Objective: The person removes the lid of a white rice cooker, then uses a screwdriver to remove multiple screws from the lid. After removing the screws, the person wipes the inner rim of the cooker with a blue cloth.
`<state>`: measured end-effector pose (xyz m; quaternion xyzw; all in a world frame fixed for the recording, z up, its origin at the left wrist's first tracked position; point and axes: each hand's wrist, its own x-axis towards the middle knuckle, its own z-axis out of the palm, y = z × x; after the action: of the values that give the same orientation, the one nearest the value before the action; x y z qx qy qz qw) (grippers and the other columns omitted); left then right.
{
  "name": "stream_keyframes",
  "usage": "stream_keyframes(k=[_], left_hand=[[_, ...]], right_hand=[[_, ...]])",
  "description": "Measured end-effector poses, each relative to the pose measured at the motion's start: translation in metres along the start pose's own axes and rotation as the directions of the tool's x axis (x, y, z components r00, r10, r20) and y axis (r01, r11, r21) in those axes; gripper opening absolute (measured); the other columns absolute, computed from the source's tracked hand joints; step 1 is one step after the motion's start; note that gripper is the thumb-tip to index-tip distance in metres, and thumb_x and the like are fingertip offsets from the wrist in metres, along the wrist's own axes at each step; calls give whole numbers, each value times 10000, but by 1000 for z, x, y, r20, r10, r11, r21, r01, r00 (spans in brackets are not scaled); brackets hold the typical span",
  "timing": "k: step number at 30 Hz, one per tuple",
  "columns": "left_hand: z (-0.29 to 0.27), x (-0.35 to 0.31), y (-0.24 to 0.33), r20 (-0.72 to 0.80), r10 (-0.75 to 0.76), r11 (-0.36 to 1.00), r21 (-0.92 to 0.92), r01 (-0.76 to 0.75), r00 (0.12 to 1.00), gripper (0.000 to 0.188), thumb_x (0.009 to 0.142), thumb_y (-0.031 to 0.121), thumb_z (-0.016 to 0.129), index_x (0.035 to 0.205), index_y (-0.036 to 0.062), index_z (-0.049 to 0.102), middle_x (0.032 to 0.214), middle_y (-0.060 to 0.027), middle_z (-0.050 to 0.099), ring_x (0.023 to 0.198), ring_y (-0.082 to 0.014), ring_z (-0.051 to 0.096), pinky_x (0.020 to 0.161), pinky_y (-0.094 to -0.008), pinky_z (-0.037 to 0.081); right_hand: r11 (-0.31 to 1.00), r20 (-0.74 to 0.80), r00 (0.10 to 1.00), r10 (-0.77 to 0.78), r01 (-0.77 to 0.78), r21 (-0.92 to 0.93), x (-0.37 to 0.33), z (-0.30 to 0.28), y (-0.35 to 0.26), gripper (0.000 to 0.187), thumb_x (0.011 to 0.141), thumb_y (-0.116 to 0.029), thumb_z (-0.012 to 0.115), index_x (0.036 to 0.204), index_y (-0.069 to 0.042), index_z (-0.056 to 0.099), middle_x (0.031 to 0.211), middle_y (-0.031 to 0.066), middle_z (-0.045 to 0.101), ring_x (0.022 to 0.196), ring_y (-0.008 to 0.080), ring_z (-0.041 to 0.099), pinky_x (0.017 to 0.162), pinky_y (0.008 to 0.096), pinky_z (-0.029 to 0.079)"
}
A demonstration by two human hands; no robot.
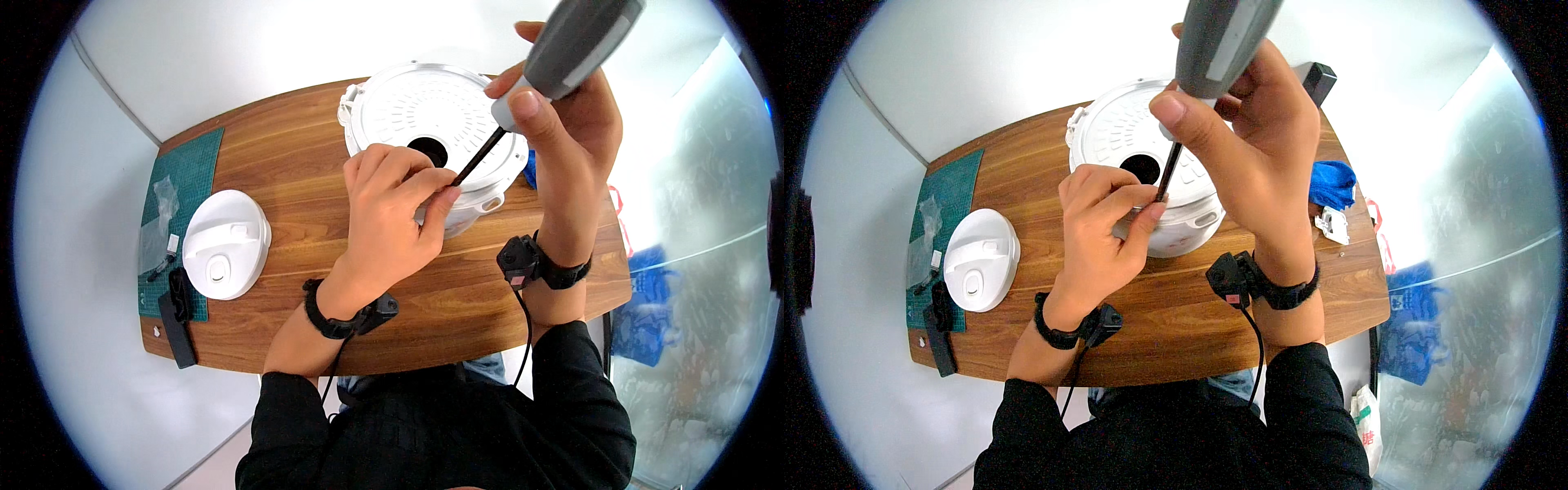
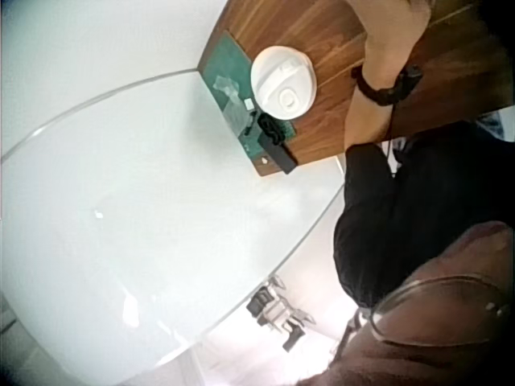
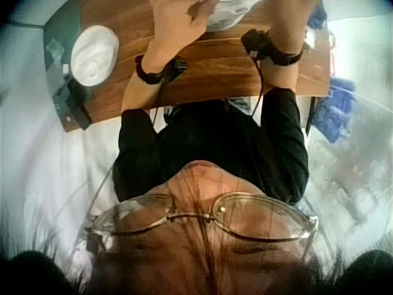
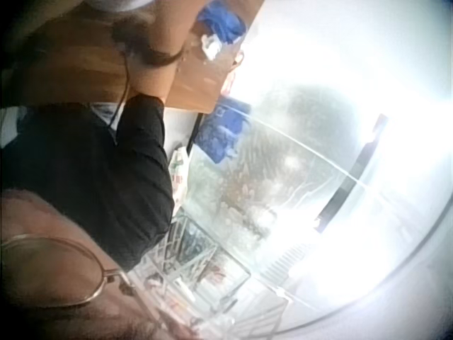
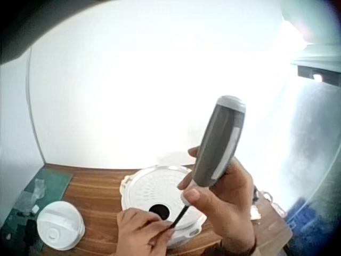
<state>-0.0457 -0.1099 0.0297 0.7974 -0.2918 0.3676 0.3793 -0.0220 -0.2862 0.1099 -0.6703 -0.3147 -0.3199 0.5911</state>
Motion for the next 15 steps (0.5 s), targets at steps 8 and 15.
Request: stream_keyframes(k=[8,15], left_hand=[[-10,15,8,112,-185,891,-400,215,976,316,895,60,696,1210,35,692,989,-93,707,895,-313,654,810,-409,500],[0,25,16,240,-201,876,-389,284,950,287,971,-23,546,1224,-17,682,983,-148,761,905,-205,748,809,-320,573]], right_hand=[[874,293,953,-77,-77,481,11,-4,15,526,947,-99,727,1411,37,518,1103,154,726,998,202,720,825,333,612],[915,329,943,-40,-98,391,12,-8,7,533,996,-173,650,1440,55,463,1138,224,709,997,253,723,874,370,580]])
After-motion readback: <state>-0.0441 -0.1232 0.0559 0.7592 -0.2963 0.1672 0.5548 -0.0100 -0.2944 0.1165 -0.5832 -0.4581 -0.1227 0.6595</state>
